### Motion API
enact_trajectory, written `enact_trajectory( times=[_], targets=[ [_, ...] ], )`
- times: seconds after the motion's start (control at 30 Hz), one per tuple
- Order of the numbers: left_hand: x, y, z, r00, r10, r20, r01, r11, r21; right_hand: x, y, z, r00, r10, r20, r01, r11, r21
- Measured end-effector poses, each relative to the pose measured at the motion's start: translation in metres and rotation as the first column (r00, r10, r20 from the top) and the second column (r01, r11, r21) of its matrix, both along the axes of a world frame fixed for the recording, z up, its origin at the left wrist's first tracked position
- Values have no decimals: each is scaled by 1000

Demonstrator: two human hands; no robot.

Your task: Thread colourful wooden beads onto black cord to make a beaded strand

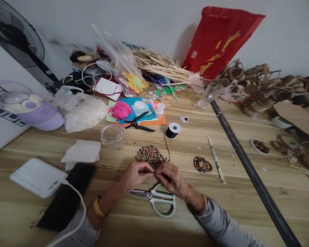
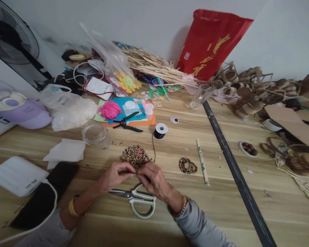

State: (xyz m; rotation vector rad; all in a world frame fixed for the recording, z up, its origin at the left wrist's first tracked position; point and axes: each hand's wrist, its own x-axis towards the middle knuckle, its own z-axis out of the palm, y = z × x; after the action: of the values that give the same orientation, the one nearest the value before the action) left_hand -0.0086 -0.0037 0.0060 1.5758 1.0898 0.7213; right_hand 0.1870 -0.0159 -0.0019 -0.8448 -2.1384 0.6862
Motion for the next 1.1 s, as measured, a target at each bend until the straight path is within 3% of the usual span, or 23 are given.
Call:
enact_trajectory(
  times=[0.9, 1.1],
  targets=[
    [0, 1, 1, 1000, -16, -26, 17, 998, 53, 0, 0, 1, 1000, 21, 16, -21, 1000, -8],
    [0, 0, -2, 1000, -15, -6, 15, 1000, 8, 0, 0, 3, 1000, 26, 18, -26, 1000, -7]
  ],
)
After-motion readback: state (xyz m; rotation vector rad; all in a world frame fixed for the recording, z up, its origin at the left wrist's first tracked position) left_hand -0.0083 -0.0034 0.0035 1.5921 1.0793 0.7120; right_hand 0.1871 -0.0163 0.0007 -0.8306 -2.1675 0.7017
